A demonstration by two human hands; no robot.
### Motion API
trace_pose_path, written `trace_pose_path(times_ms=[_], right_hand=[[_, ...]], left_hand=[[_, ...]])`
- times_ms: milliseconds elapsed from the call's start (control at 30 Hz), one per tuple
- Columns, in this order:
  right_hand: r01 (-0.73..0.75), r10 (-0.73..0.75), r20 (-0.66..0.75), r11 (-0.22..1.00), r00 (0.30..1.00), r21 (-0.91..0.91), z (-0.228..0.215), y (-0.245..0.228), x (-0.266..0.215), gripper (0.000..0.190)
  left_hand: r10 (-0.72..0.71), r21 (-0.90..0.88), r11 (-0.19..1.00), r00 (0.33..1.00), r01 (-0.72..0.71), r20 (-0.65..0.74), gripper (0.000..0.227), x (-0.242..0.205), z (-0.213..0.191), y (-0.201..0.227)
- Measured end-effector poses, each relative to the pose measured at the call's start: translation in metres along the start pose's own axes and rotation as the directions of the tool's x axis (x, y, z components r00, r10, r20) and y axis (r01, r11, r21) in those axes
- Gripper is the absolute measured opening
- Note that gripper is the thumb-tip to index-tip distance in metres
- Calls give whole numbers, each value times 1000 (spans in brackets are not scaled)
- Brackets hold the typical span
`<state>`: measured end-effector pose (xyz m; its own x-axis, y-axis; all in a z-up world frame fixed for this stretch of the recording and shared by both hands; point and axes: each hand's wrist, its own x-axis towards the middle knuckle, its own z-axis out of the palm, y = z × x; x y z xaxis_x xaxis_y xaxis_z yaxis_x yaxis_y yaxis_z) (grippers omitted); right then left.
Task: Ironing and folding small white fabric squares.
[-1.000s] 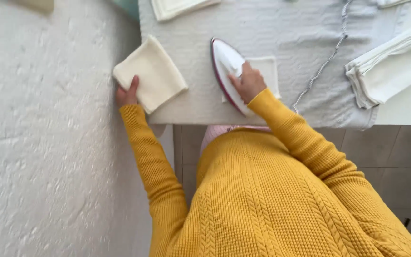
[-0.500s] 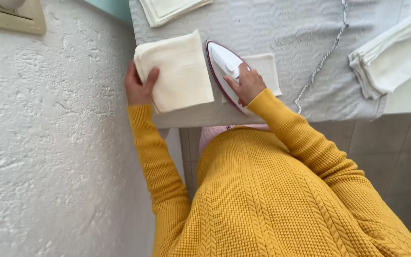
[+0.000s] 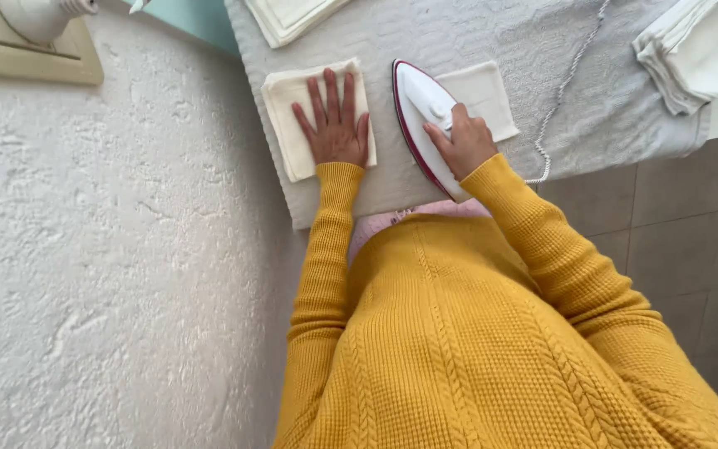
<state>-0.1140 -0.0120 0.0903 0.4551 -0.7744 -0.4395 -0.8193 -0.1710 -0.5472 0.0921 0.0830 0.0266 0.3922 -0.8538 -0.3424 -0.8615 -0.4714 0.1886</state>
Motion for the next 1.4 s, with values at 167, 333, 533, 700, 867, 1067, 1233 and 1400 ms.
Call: trace_pose_path(times_ms=[167, 333, 533, 700, 867, 1067, 1233, 1400], right_hand=[[10, -21, -146, 997, 989, -74, 6, -1, 23, 51], [83, -87, -188, 996, 978, -27, 10, 21, -4, 50], [-30, 20, -99, 995, 995, -98, 2, 0, 8, 52], [-230, 228, 46, 973, 973, 37, -19, -17, -17, 51], [11, -25, -134, 994, 991, -105, 5, 15, 10, 51], [-185, 185, 7, 982, 983, 27, -21, -21, 2, 51], [13, -33, -134, 989, 990, -146, 6, 27, 16, 52], [-207, 208, -16, 977, 978, 51, -24, -24, 7, 53]], left_hand=[[135, -85, 976, 867, -199, -480, 72, -4, 37, 2], [276, 147, 957, 938, -249, -207, 66, -31, 29, 45], [281, -16, 947, 851, -321, -443, 55, -33, 62, 47], [219, -14, 968, 871, -251, -440, 53, -27, 84, 43], [252, 27, 964, 884, -263, -393, 57, -31, 78, 42], [255, -2, 960, 879, -280, -404, 55, -27, 75, 42], [264, 42, 962, 886, -269, -380, 55, -30, 81, 43], [265, 3, 958, 886, -285, -381, 55, -31, 68, 43]])
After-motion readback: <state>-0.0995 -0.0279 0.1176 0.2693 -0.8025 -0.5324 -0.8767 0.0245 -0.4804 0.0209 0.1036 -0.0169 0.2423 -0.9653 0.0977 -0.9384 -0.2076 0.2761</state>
